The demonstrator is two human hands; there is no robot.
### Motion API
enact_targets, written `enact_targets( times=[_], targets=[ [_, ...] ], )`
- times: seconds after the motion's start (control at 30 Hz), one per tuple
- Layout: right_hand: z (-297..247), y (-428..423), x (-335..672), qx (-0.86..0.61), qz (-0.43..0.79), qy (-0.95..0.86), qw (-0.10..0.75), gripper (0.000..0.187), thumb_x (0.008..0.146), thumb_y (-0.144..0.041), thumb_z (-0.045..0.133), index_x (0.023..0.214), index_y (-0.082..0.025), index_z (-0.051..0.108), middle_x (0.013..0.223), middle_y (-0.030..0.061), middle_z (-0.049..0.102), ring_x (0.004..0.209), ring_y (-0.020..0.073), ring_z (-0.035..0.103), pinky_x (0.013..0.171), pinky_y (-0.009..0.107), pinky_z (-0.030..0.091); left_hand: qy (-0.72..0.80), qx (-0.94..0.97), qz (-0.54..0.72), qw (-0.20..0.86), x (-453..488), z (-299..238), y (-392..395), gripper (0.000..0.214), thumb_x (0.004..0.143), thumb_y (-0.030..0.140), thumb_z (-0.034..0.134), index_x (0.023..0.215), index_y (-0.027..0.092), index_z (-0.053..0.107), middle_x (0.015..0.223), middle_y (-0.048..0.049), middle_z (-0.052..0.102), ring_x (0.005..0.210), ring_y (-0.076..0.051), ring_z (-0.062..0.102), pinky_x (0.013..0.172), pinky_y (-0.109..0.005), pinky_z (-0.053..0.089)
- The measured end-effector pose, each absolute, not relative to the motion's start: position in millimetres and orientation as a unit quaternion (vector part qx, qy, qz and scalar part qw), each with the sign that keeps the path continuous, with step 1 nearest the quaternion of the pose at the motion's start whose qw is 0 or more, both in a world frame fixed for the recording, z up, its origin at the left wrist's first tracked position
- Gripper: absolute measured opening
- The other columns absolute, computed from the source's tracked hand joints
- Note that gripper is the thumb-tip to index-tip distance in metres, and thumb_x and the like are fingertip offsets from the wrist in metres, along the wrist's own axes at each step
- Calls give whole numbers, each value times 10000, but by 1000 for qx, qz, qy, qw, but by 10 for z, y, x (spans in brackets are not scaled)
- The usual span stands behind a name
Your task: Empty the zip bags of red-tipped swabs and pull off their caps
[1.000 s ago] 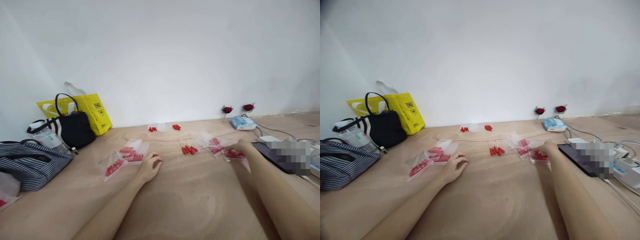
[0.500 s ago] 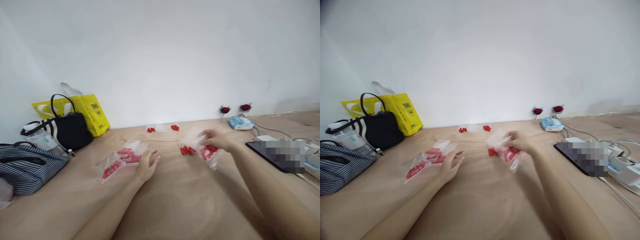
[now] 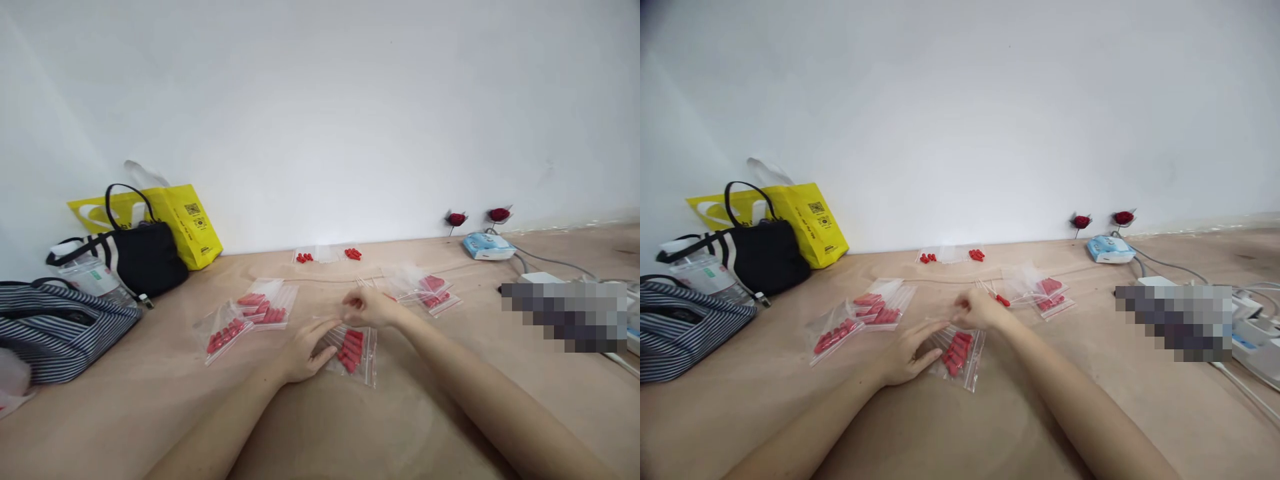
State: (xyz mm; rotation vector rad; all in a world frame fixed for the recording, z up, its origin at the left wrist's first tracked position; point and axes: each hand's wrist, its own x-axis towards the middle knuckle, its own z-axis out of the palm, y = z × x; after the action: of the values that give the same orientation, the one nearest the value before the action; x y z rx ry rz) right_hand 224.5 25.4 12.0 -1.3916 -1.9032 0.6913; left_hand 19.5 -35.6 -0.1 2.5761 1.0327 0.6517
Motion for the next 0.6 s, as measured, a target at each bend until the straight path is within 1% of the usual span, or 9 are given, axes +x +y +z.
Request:
enact_targets(
  times=[0.03, 0.1, 0.17, 0.23, 0.3, 0.4, 0.5, 0.53, 0.6],
  targets=[
    [152, 322, 2392, -564, 241, -717, 331, 206, 498, -208, 683, 702, -219, 659, 680, -19, 650, 617, 126, 583, 597, 218, 447, 359, 896, 215, 150, 192, -11, -358, 383, 804, 254, 452, 1186, 234, 441, 1197, -48, 512, 1100, -184, 458, 948, -351, 364],
    [188, 455, 2743, -645, 177, -666, 330, 226, 592, -208, 601, 813, -193, 643, 840, 59, 644, 776, 189, 584, 691, 290, 433, 358, 897, 208, 156, 193, -24, -357, 343, 816, 253, 436, 1156, 227, 471, 1156, -45, 541, 1077, -175, 474, 941, -345, 368],
    [166, 558, 3090, -720, 124, -603, 321, 294, 617, -235, 571, 895, -150, 615, 950, 144, 603, 908, 269, 545, 738, 369, 408, 357, 897, 210, 153, 201, -21, -351, 314, 815, 257, 439, 1120, 219, 501, 1150, -46, 542, 1077, -175, 470, 948, -345, 357],
    [84, 625, 3341, -766, 99, -559, 301, 364, 585, -253, 598, 922, -115, 596, 952, 190, 589, 931, 317, 530, 725, 403, 404, 361, 896, 213, 148, 212, -6, -346, 304, 807, 259, 451, 1101, 216, 513, 1139, -50, 543, 1064, -177, 473, 938, -342, 363],
    [-27, 675, 3465, -787, 94, -539, 284, 399, 559, -268, 617, 921, -104, 592, 911, 191, 602, 887, 319, 550, 688, 391, 416, 371, 895, 210, 136, 218, 11, -344, 305, 791, 270, 476, 1088, 216, 520, 1117, -53, 548, 1040, -186, 482, 922, -348, 372],
    [-161, 746, 3510, -797, 94, -527, 278, 372, 571, -276, 601, 917, -138, 595, 854, 136, 628, 792, 258, 586, 635, 331, 432, 385, 894, 199, 118, 209, 18, -345, 330, 775, 303, 501, 1094, 218, 517, 1115, -54, 539, 1030, -193, 484, 921, -356, 369],
    [-197, 787, 3601, -801, 92, -517, 289, 357, 607, -288, 570, 941, -163, 591, 794, 88, 639, 704, 205, 597, 586, 287, 434, 392, 894, 184, 118, 191, 4, -344, 383, 788, 327, 485, 1156, 221, 475, 1194, -55, 495, 1106, -197, 436, 952, -357, 345],
    [-191, 785, 3663, -803, 86, -511, 294, 369, 618, -296, 560, 960, -160, 585, 785, 88, 638, 693, 204, 597, 577, 288, 434, 395, 893, 179, 119, 187, -1, -343, 399, 791, 332, 481, 1174, 221, 461, 1218, -55, 480, 1132, -201, 415, 963, -362, 333],
    [-161, 759, 3813, -811, 64, -495, 306, 398, 628, -302, 551, 989, -135, 574, 795, 117, 630, 711, 230, 595, 582, 319, 435, 399, 892, 174, 119, 187, -6, -341, 410, 789, 338, 482, 1181, 220, 456, 1228, -55, 475, 1143, -207, 405, 973, -373, 320]
  ],
)
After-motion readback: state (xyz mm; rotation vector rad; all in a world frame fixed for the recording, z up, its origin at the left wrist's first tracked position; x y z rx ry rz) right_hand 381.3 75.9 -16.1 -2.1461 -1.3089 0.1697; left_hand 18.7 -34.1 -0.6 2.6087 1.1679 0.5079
